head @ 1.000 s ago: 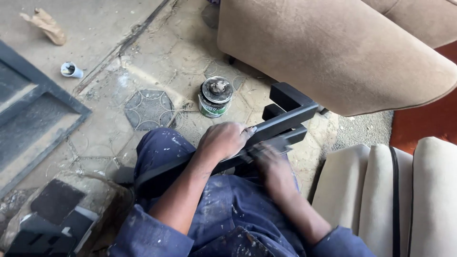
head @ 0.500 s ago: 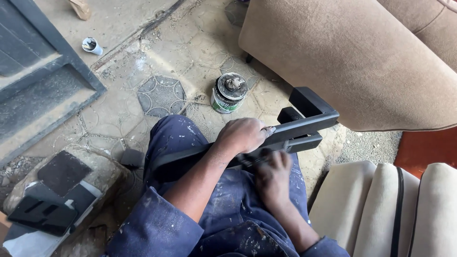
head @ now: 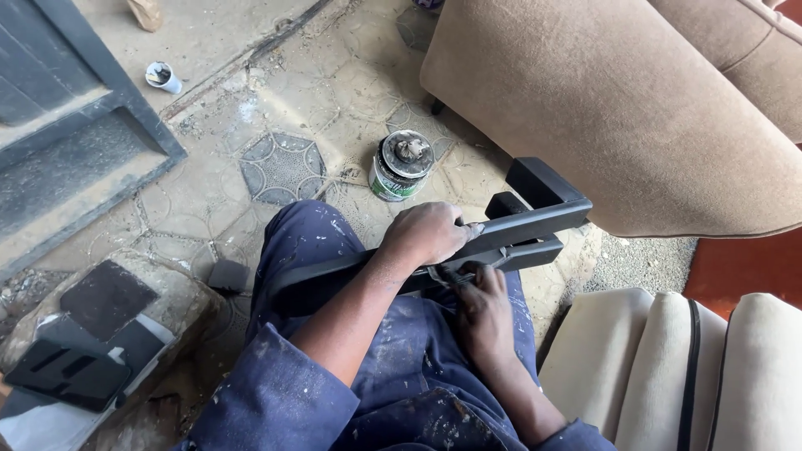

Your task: Sanding a black wooden furniture leg with sandpaper to prepare it for finishing.

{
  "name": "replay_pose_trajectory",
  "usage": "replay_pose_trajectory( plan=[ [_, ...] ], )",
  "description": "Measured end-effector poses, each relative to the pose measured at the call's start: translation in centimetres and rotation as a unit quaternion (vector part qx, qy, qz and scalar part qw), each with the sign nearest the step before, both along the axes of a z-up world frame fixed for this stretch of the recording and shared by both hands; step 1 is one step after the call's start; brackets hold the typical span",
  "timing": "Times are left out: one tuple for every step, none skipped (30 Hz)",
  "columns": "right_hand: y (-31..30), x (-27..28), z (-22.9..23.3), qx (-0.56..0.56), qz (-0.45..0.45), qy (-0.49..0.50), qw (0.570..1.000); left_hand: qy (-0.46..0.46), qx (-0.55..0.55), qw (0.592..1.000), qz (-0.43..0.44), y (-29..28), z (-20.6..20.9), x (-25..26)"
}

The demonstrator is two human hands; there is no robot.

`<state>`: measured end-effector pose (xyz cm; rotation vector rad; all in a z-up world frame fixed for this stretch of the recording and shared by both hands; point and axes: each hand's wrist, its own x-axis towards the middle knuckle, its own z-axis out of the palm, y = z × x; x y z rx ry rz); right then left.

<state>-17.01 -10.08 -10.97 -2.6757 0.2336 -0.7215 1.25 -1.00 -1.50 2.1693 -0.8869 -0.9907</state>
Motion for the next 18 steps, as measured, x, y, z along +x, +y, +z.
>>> replay_pose_trajectory(
  plan=[
    [-0.4, 0.0, 0.5, -0.002, -0.013, -0.010, 1.000, 0.002, -0.001, 1.000, 0.000, 0.0, 0.0, 0.1],
    [-0.8, 0.0, 0.9, -0.004, -0.023, -0.019, 1.000, 0.006, -0.002, 1.000, 0.004, 0.0, -0.1, 0.1],
    [0.1, 0.5, 1.3, -0.004, -0.021, -0.018, 1.000, 0.007, -0.002, 1.000, 0.006, -0.1, -0.1, 0.2],
    [1.1, 0.7, 1.7, 0.009, 0.014, -0.027, 1.000, 0.008, 0.000, 1.000, 0.004, -0.2, -0.3, 0.2],
    [2.1, 0.8, 2.0, 0.022, 0.048, -0.036, 0.998, 0.010, 0.002, 1.000, 0.003, -0.3, -0.5, 0.1],
    [2.1, 0.7, 2.1, 0.022, 0.046, -0.034, 0.998, 0.012, 0.002, 1.000, 0.001, -0.2, -0.5, 0.0],
    [2.0, 0.5, 2.1, 0.018, 0.032, -0.027, 0.999, 0.016, -0.003, 1.000, 0.003, -0.1, -0.4, 0.0],
    [2.0, 0.7, 2.1, 0.013, 0.020, -0.023, 0.999, 0.017, -0.008, 1.000, 0.007, 0.0, -0.4, 0.2],
    [1.4, 0.4, 2.1, 0.013, 0.021, -0.024, 0.999, 0.015, -0.009, 1.000, 0.007, 0.1, -0.1, 0.1],
    [0.9, 0.2, 2.0, -0.005, -0.001, -0.016, 1.000, 0.016, -0.008, 1.000, 0.016, 0.3, 0.1, 0.1],
    [0.3, 0.1, 1.9, -0.023, -0.022, -0.009, 0.999, 0.017, -0.008, 1.000, 0.024, 0.6, 0.3, 0.0],
    [1.2, 0.1, 1.7, -0.022, -0.023, -0.005, 0.999, 0.020, -0.007, 0.999, 0.023, 0.4, 0.0, -0.1],
    [2.0, 0.0, 1.5, -0.015, 0.001, 0.012, 1.000, 0.019, -0.011, 0.999, 0.025, 0.3, -0.3, -0.1],
    [2.7, 0.3, 1.4, -0.010, 0.025, 0.027, 0.999, 0.015, -0.016, 0.999, 0.027, 0.0, -0.5, 0.1],
    [1.9, 0.0, 1.1, -0.010, 0.025, 0.026, 0.999, 0.015, -0.016, 0.999, 0.026, 0.2, -0.4, 0.0],
    [1.1, -0.2, 0.8, 0.006, -0.017, 0.020, 1.000, 0.013, -0.019, 0.999, 0.035, 0.4, -0.4, 0.1],
    [0.2, -0.4, 0.6, 0.023, -0.058, 0.013, 0.998, 0.012, -0.021, 0.999, 0.044, 0.5, -0.3, 0.1],
    [0.9, 0.1, 0.9, 0.023, -0.053, 0.013, 0.998, 0.012, -0.021, 0.999, 0.049, 0.3, -0.8, 0.3]
  ],
)
